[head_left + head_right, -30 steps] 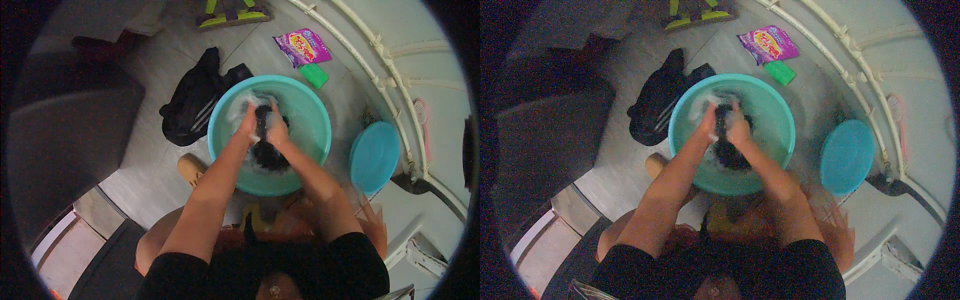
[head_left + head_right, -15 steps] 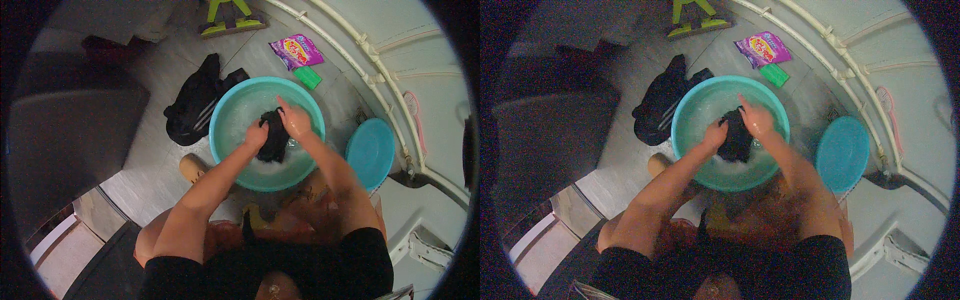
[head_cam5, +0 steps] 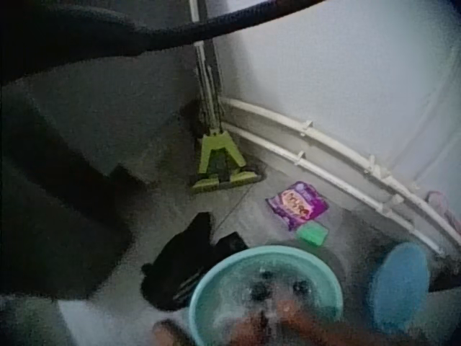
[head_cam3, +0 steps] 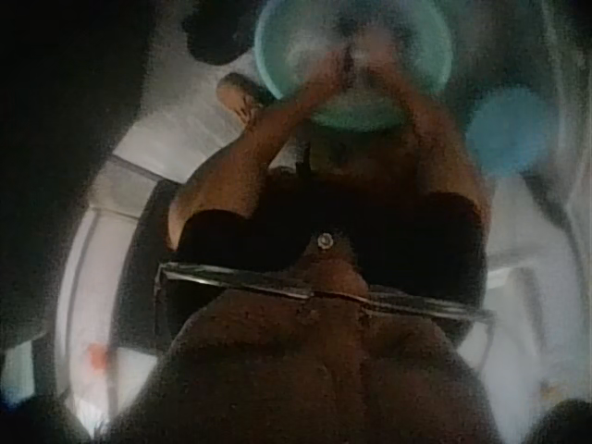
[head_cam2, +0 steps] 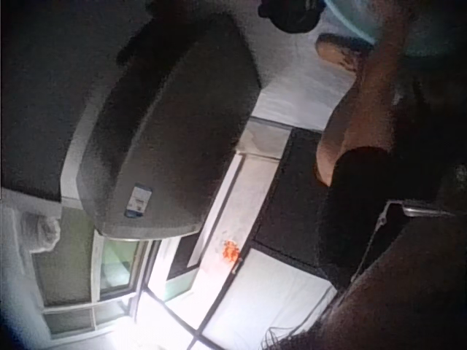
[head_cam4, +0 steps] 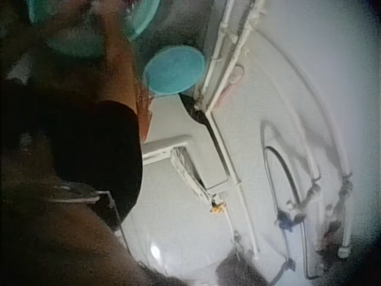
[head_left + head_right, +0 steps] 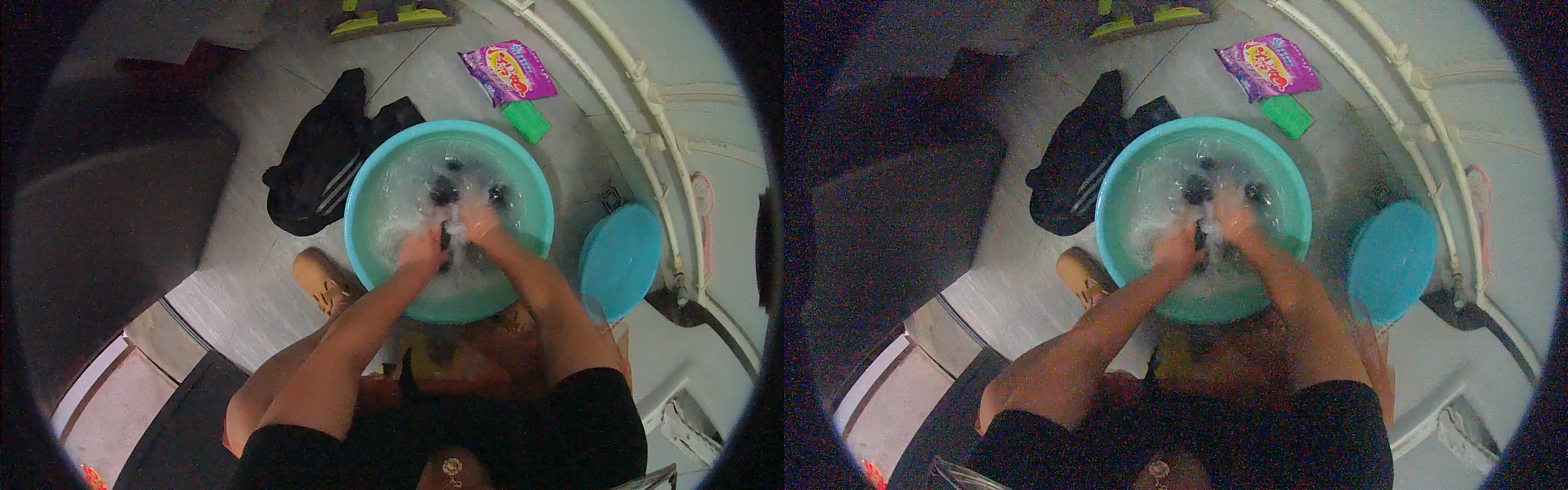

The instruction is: The person washes a white cloth and several black garments by hand in a blue basin filled with soapy water. They scrub, rinse, and wring out each item before placing them aside.

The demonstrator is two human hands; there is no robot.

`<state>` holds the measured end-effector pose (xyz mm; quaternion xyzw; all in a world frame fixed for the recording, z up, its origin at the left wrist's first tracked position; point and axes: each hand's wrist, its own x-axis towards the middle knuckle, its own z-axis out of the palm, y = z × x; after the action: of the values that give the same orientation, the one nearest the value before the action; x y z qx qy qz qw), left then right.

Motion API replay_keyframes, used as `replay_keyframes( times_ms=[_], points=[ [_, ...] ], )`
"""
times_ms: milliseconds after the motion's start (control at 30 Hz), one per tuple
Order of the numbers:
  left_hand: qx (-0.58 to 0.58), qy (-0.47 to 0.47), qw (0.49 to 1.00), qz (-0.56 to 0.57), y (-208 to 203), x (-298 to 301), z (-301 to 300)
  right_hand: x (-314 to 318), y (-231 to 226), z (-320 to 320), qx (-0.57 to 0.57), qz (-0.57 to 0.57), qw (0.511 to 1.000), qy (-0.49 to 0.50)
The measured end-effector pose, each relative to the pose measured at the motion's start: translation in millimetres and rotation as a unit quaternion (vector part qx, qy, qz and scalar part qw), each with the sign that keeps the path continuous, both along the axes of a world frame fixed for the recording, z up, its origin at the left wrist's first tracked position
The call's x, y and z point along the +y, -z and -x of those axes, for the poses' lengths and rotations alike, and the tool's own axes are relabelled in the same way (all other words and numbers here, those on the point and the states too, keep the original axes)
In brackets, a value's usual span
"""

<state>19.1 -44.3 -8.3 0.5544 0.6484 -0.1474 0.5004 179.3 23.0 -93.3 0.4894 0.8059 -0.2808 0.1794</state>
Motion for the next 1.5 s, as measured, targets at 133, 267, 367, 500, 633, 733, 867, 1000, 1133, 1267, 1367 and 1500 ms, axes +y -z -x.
replay_keyframes(
  times_ms=[133,267,367,500,633,733,867,1000,1133,1267,1367,1500],
  points=[
    [0.042,0.012,0.996,-0.077,75.1,-9.5,21.6,51.4,-44.3,38.7,0.042,-0.015,0.999,-0.030],
    [0.040,-0.087,0.995,-0.035,62.2,3.3,23.2,66.5,-68.3,55.2,0.107,-0.044,0.986,0.118],
    [0.073,-0.260,0.922,-0.277,52.8,-8.4,17.0,61.2,-69.7,60.8,0.114,0.011,0.969,0.220],
    [-0.249,-0.669,0.679,-0.170,61.0,3.5,23.3,43.9,-43.2,50.7,0.273,0.099,0.895,0.338],
    [-0.248,-0.576,0.763,-0.157,-15.7,35.5,30.3,68.9,-93.2,8.4,0.260,0.297,0.864,0.313],
    [-0.110,-0.353,0.857,-0.359,-13.1,27.4,18.1,85.9,-87.8,-0.5,0.211,0.116,0.949,0.204],
    [-0.210,-0.416,0.825,-0.319,-17.6,9.1,-6.6,36.9,-95.4,33.4,0.146,-0.166,0.972,0.083],
    [-0.134,-0.437,0.824,-0.335,3.8,-14.1,2.0,-7.4,-58.1,29.0,0.059,-0.127,0.990,0.023],
    [0.018,-0.357,0.884,-0.303,-10.0,-19.1,8.7,-0.9,-22.9,34.2,-0.050,-0.181,0.981,-0.044],
    [0.037,-0.401,0.860,-0.312,6.6,-24.9,5.4,58.3,-50.2,72.9,-0.122,0.008,0.988,-0.089],
    [0.061,-0.452,0.841,-0.290,13.6,-16.0,-0.1,76.7,-36.8,66.7,-0.128,0.034,0.988,-0.077],
    [-0.157,-0.632,0.745,-0.144,62.8,-7.7,27.5,57.6,-106.2,94.4,-0.065,-0.040,0.996,-0.037]
  ],
)
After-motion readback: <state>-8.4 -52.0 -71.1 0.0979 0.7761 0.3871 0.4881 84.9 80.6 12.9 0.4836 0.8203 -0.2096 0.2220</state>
